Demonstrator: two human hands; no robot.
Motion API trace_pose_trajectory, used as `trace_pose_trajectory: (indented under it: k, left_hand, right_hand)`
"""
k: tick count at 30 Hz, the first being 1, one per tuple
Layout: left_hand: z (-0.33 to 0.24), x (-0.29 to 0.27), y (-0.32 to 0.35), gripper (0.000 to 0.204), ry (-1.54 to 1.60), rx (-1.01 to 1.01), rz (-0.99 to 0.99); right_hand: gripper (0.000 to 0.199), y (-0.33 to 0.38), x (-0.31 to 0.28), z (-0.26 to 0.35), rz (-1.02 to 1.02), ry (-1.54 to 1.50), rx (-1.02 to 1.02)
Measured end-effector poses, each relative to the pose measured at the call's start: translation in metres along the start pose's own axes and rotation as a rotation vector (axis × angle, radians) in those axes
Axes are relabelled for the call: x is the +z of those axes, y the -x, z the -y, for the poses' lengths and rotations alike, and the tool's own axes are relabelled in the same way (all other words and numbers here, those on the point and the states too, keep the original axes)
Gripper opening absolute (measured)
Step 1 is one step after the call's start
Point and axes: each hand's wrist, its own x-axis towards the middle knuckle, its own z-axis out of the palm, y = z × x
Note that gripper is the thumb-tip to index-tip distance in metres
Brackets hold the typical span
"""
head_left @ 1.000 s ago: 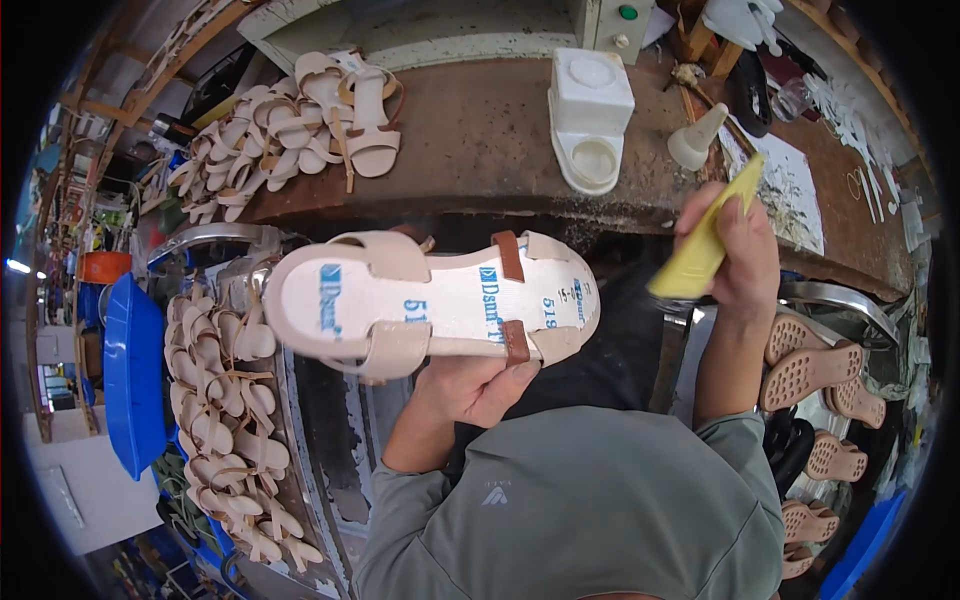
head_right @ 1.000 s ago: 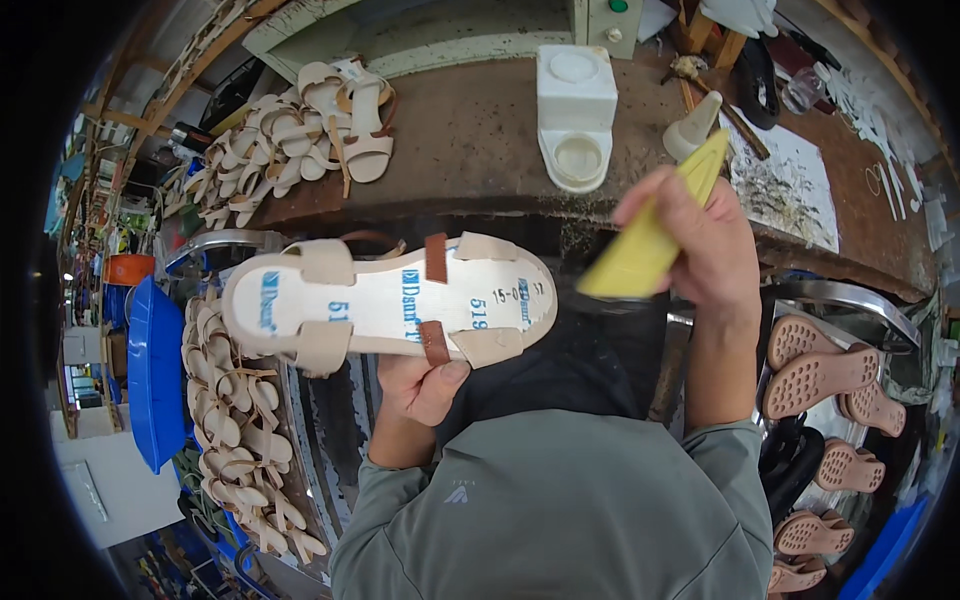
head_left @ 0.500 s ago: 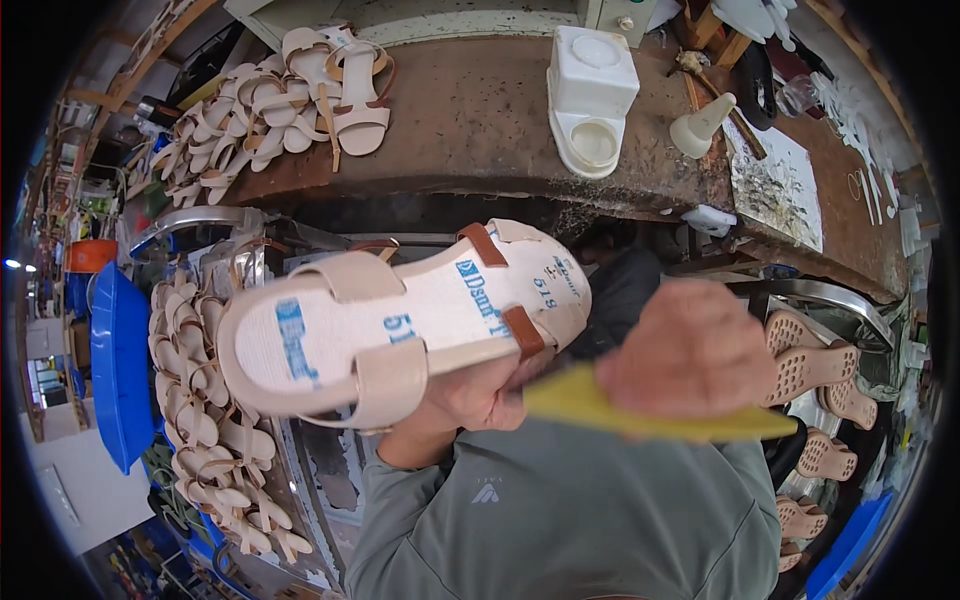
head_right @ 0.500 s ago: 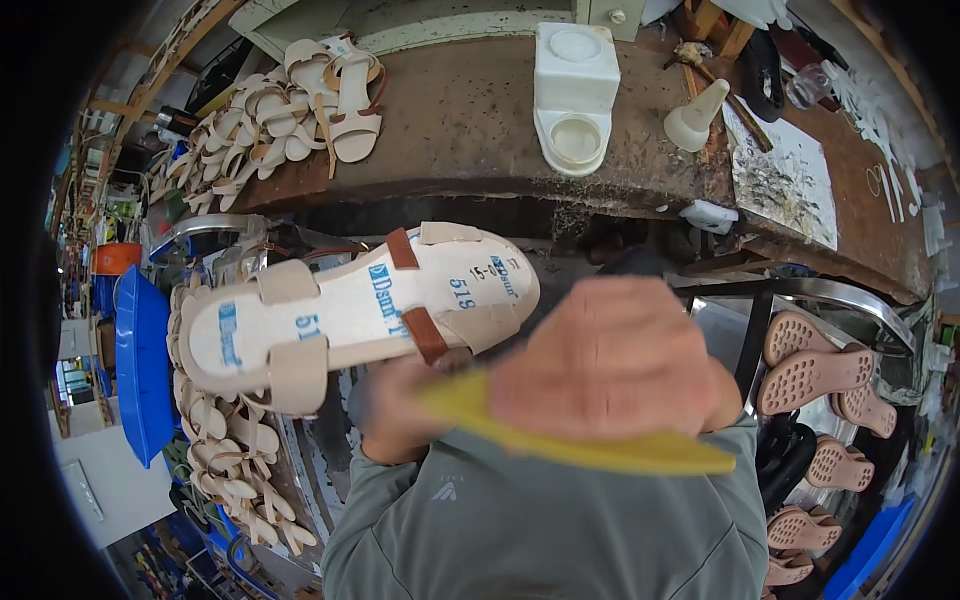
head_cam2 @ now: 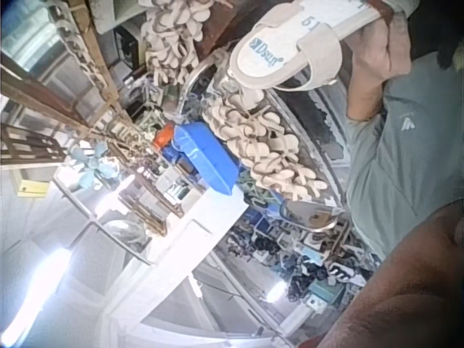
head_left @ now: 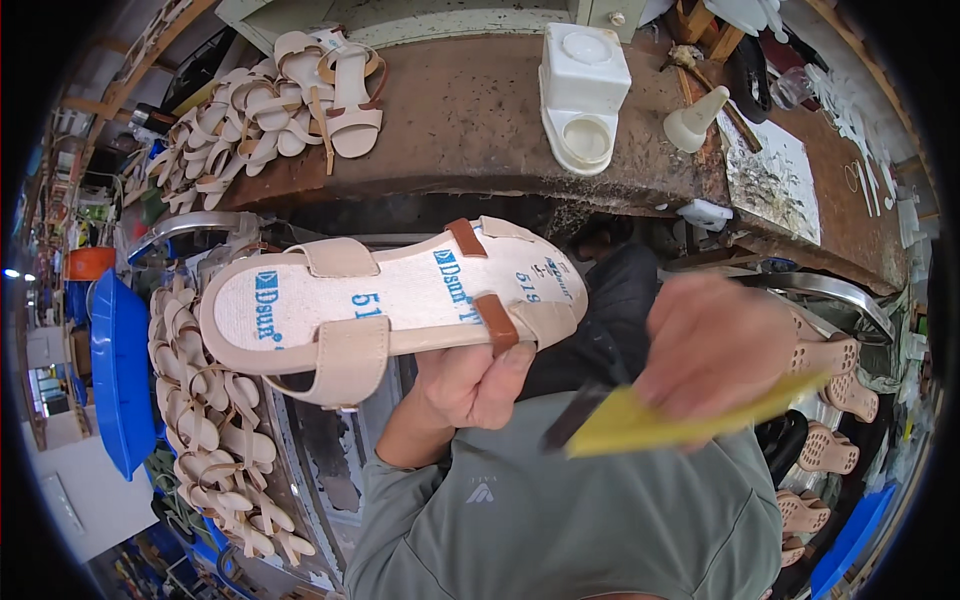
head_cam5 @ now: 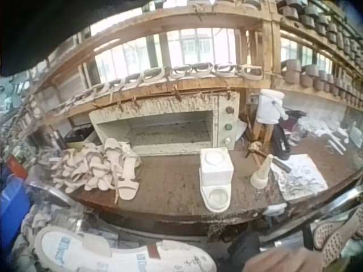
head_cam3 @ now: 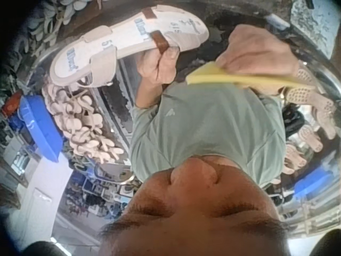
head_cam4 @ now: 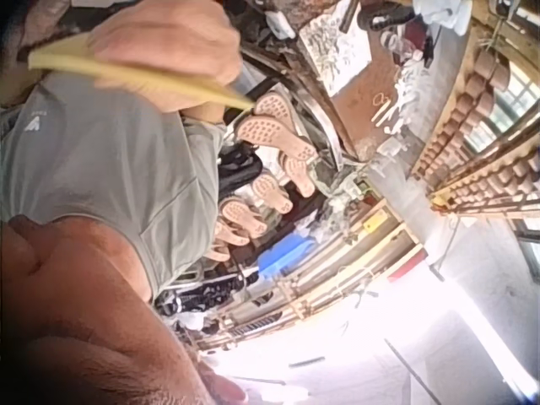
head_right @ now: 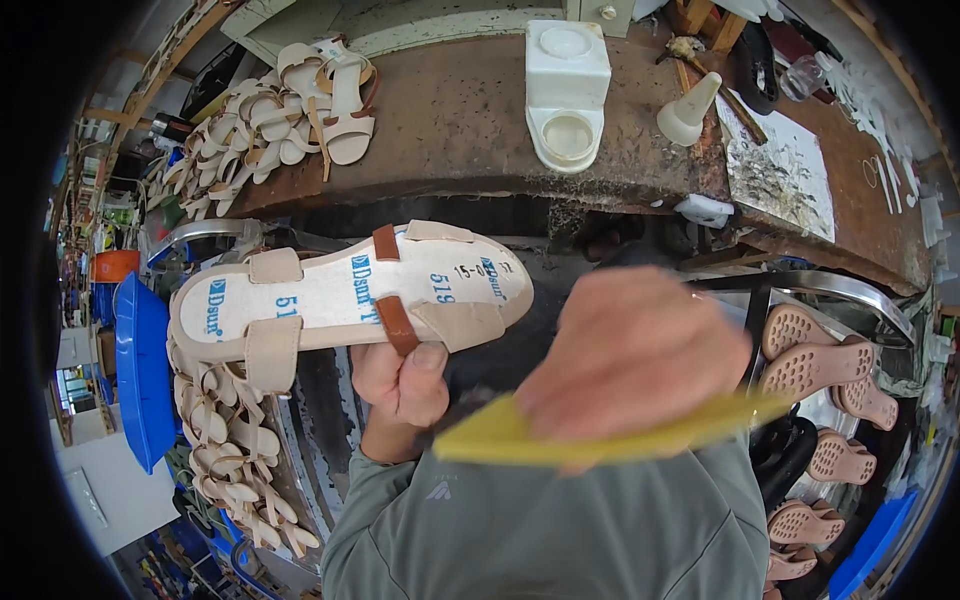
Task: The person uses a yellow brush to apply a substance to the sole and straps of beige sandals. They handle the sandals one at a time, picking them up from a nearby pile, applying the treatment, and placing them on a wooden rack. The process is repeated for multiple units throughout the clip.
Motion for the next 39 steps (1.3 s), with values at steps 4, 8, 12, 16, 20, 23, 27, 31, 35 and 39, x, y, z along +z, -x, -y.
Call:
trace_pose_trajectory:
  k: [4,8,12,16,20,23,27,31,35,39]
  left_hand:
    - [0.001,-0.002,0.010,0.025,0.034,-0.018,-0.017]
    - [-0.002,-0.003,0.011,0.021,0.111,-0.110,-0.004]
    - [-0.004,0.003,0.011,0.020,0.097,-0.176,-0.154]
    - [0.003,0.003,0.019,0.036,0.274,-0.256,-0.153]
    - [0.013,0.004,0.017,0.027,0.422,-0.257,-0.097]
    - [0.006,0.009,0.005,0.027,0.505,-0.311,-0.063]
    - [0.000,0.013,0.004,0.044,0.689,-0.376,-0.123]
    - [-0.003,0.008,0.004,0.023,0.583,-0.333,-0.090]
    - [0.000,0.003,0.004,0.020,0.244,-0.134,-0.043]
    - [0.003,0.000,0.007,0.019,0.088,-0.036,-0.034]
  right_hand:
    - [0.020,0.007,0.003,-0.003,-0.319,0.058,0.389]
    - [0.022,0.004,-0.003,-0.006,0.156,0.249,-0.109]
    - [0.022,0.006,-0.007,-0.003,0.111,0.257,-0.133]
    - [0.024,0.017,-0.006,-0.002,0.002,0.094,0.057]
    - [0.016,0.016,0.002,0.006,-0.556,-0.240,0.527]
    - [0.016,0.014,0.000,-0.001,-0.465,-0.230,0.609]
    - [0.015,0.004,0.012,-0.004,-0.269,0.074,0.425]
    - [0.019,-0.001,0.011,0.000,-0.002,0.340,0.228]
    - [0.021,0.004,0.015,0.004,0.124,0.438,-0.082]
    - [0.018,0.008,0.012,0.006,0.153,0.504,-0.246]
